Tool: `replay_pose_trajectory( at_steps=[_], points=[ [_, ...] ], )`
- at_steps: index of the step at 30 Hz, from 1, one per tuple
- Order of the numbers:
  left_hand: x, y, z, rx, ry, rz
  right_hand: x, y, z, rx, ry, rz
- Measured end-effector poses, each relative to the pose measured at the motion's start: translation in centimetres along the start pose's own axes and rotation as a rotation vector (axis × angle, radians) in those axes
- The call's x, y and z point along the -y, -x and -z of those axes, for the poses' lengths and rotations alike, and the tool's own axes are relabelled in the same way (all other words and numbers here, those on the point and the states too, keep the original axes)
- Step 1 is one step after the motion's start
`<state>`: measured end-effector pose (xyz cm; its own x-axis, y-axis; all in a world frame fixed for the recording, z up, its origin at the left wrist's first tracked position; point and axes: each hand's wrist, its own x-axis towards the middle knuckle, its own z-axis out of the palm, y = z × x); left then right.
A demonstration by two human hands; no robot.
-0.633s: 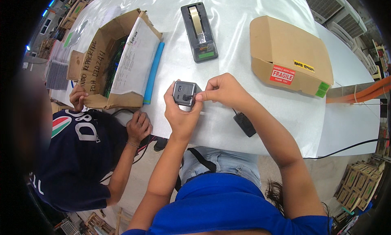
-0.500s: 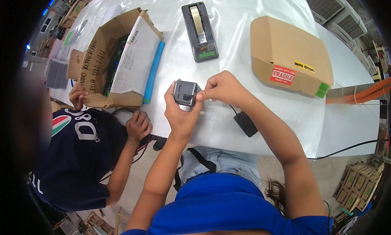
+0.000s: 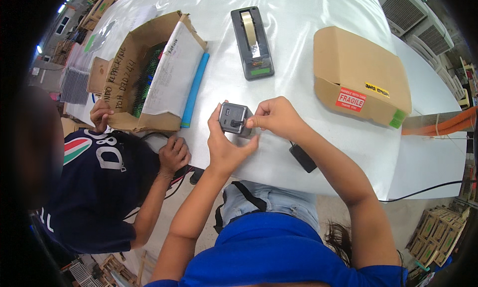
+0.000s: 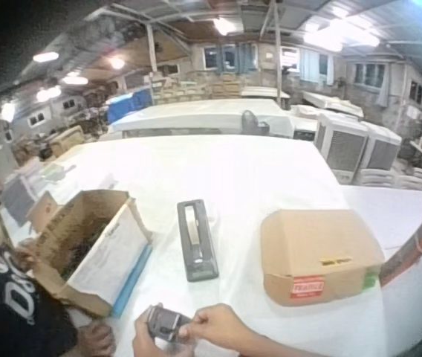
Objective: The person wraps black power bricks with adhesive tape from a dispenser and organizes them on a table.
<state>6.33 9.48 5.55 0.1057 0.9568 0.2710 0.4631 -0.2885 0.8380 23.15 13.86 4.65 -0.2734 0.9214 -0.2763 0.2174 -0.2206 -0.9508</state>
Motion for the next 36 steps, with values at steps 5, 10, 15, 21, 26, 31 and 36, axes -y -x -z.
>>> replay_pose_trajectory(
  at_steps=[5,10,15,21,26,31,36],
  points=[
    [0.2,-0.1,-0.4,-0.074,0.156,-0.003,-0.5,0.3,-0.3,-0.020,-0.050,0.009],
    [-0.2,-0.9,-1.8,-0.204,0.056,0.038,-0.8,0.5,0.0,-0.011,-0.022,0.025],
    [-0.1,-0.5,-1.8,-0.268,0.139,0.120,-1.8,0.3,-0.7,-0.053,0.080,0.095],
    [0.2,-0.3,-1.2,-0.144,0.089,0.150,-2.9,0.0,-0.7,-0.073,0.218,0.064],
    [-0.2,0.3,-0.2,-0.112,0.016,0.122,-2.7,0.1,-0.7,-0.082,0.234,0.095],
    [-0.5,0.3,-0.3,-0.141,0.003,0.090,-2.2,0.7,-1.0,-0.264,0.231,0.472],
    [0.0,0.2,-0.5,-0.147,-0.028,0.068,-0.6,2.5,-2.1,-0.321,0.283,0.600]
  ],
)
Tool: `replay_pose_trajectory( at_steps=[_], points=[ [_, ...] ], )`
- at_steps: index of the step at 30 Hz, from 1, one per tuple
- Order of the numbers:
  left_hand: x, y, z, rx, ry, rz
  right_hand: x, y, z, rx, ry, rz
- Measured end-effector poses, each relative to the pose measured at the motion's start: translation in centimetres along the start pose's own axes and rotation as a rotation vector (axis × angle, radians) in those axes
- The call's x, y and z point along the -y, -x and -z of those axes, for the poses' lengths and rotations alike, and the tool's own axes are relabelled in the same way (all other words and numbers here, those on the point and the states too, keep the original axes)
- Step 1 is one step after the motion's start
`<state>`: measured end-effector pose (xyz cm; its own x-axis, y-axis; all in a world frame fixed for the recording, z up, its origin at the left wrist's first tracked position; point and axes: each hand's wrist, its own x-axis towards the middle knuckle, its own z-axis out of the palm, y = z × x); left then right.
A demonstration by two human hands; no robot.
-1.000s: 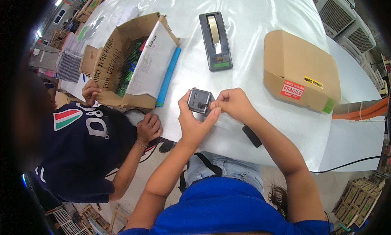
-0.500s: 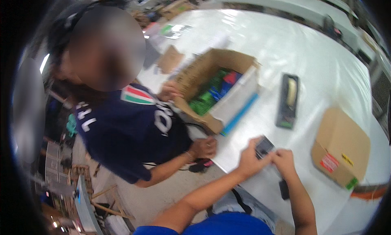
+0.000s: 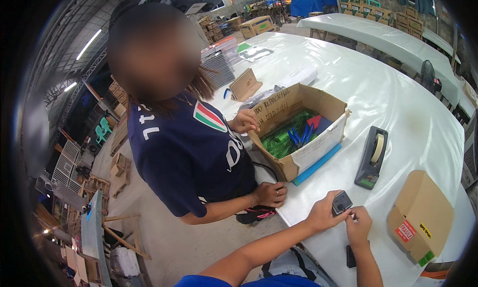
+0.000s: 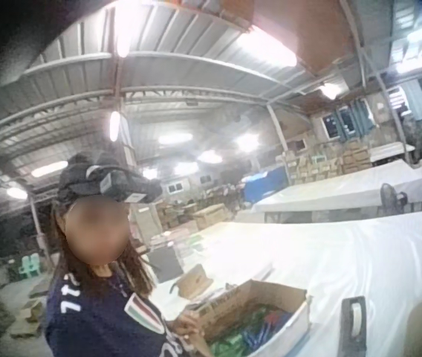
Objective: The person wraps black power bricks with adhesive tape from a dispenser and organizes them on a table.
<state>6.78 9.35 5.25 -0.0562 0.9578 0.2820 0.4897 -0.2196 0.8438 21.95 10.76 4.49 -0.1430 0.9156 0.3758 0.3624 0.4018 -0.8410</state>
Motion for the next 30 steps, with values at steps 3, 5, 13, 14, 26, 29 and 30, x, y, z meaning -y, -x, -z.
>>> replay_pose_trajectory(
  at_steps=[3,5,13,14,26,29,30],
  points=[
    [0.0,-0.2,-0.2,-0.022,0.001,-0.040,-0.1,0.8,-0.6,-0.055,-0.043,0.018],
    [0.2,-0.2,0.0,-0.035,-0.015,-0.061,0.0,1.1,-0.8,-0.059,-0.030,0.042],
    [-0.5,-0.1,0.1,-0.026,0.001,-0.020,-0.4,1.1,-0.2,-0.006,0.037,0.112],
    [-0.4,-0.1,0.0,-0.034,-0.003,-0.034,-0.4,1.1,-0.3,-0.004,0.050,0.128],
    [-0.5,-0.1,-0.2,-0.074,-0.007,-0.070,-1.1,0.9,0.2,0.079,0.078,0.213],
    [-0.6,-0.2,0.0,-0.053,-0.012,-0.053,-1.3,0.9,0.1,0.082,0.084,0.250],
    [-0.6,-0.2,0.0,-0.051,-0.005,-0.046,-1.3,0.8,0.0,0.082,0.085,0.262]
  ],
)
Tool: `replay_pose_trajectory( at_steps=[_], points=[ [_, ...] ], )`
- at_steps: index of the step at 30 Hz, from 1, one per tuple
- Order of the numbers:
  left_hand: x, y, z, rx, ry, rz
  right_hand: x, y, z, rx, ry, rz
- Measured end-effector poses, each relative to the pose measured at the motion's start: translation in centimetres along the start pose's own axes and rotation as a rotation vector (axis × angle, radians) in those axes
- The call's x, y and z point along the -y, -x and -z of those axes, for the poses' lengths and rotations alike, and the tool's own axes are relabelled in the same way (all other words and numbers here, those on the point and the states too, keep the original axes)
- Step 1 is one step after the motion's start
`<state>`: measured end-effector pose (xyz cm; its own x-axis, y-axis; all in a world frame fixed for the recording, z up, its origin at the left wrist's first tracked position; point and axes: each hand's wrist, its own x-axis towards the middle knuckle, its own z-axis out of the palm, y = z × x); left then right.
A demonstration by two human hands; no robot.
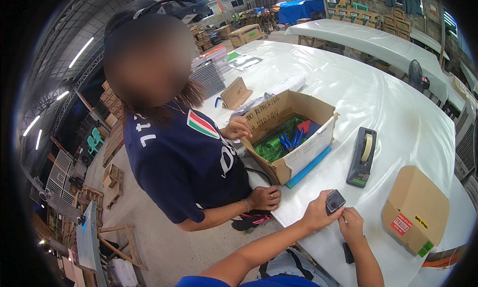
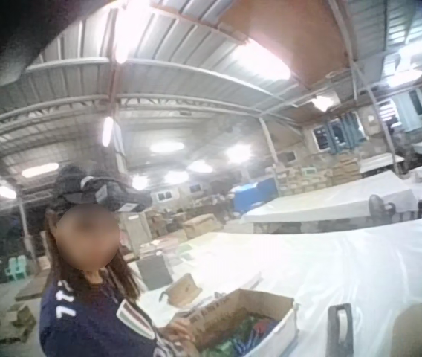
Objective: The person wraps black power bricks with adhesive tape from a dispenser and organizes them on a table.
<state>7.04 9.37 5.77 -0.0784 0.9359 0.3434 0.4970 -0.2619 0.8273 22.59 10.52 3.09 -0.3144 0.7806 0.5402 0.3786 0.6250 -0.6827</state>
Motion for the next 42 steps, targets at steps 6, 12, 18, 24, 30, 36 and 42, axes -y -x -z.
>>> replay_pose_trajectory(
  at_steps=[6,12,18,24,30,36,42],
  points=[
    [-0.2,-0.1,-0.1,-0.016,0.010,0.013,-0.6,0.2,-0.1,0.065,0.038,0.017],
    [0.4,0.0,-0.4,-0.043,-0.008,-0.018,0.3,0.2,-0.2,0.059,0.131,-0.016],
    [0.2,-0.1,-0.2,-0.022,-0.004,-0.018,0.3,0.8,-0.1,0.083,0.142,-0.078],
    [0.3,-0.1,-0.4,-0.041,0.000,-0.026,-0.1,0.2,-0.4,0.088,0.061,-0.090],
    [0.2,0.0,-0.6,-0.069,0.007,-0.051,-0.7,0.0,-0.4,0.116,0.063,-0.040],
    [0.4,0.2,-0.3,-0.030,-0.009,-0.008,-1.1,-0.3,0.3,0.190,0.124,-0.241],
    [0.7,-0.2,-1.2,-0.017,0.016,-0.053,0.2,-1.6,2.6,0.133,-0.048,-0.380]
  ],
)
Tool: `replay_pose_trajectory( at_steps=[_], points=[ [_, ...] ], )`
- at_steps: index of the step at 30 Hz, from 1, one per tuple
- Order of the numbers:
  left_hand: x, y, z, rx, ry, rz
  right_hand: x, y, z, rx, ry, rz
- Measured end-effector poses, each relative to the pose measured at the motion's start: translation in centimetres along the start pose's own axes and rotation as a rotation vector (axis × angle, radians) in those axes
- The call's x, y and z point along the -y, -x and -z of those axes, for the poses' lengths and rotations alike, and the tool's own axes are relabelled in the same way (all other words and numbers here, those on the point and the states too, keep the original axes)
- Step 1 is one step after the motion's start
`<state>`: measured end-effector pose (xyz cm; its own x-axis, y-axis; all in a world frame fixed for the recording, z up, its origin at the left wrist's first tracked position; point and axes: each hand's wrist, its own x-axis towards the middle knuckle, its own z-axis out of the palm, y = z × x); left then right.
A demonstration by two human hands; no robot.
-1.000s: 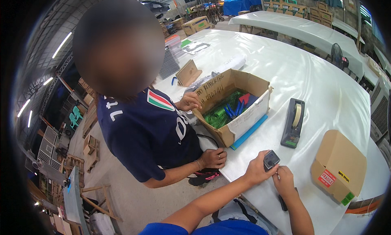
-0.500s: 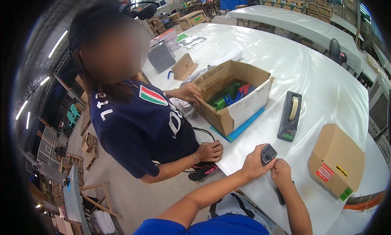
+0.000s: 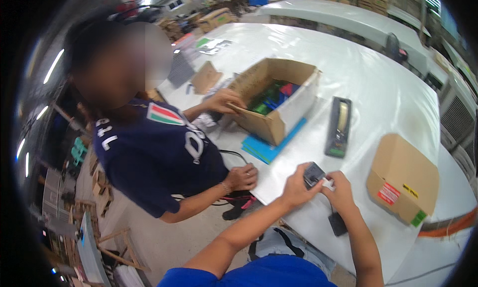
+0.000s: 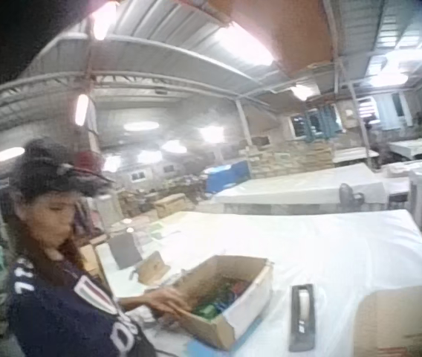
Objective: The person wraps black power bricks with adhesive tape from a dispenser and organizes them on a table.
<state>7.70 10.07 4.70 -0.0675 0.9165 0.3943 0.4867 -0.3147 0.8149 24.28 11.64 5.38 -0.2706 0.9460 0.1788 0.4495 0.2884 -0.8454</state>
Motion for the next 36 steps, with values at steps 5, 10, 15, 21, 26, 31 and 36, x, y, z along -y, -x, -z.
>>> replay_pose_trajectory(
  at_steps=[5,10,15,21,26,31,36],
  points=[
    [0.5,0.4,0.5,-0.022,-0.015,0.012,-0.3,-1.2,0.7,0.007,0.181,0.064],
    [-0.5,0.2,0.0,-0.045,-0.025,-0.031,-3.3,-7.0,3.3,-0.416,0.155,-0.006],
    [-0.3,0.2,-0.4,-0.047,-0.034,-0.044,-6.1,-12.6,3.2,-0.318,-0.100,-0.408],
    [0.0,0.3,0.3,-0.003,-0.059,-0.016,-1.9,-14.7,2.5,-0.261,-0.442,-0.740],
    [0.4,0.3,-0.1,0.000,-0.012,-0.007,-2.7,-12.2,1.7,-0.326,-0.373,-0.468],
    [0.6,0.2,-0.3,-0.018,-0.027,-0.056,-2.6,-7.8,0.8,-0.416,-0.478,-0.388],
    [-0.2,0.4,-0.4,0.032,0.018,0.031,-4.9,-6.7,0.6,-0.289,-0.691,-0.565]
  ],
)
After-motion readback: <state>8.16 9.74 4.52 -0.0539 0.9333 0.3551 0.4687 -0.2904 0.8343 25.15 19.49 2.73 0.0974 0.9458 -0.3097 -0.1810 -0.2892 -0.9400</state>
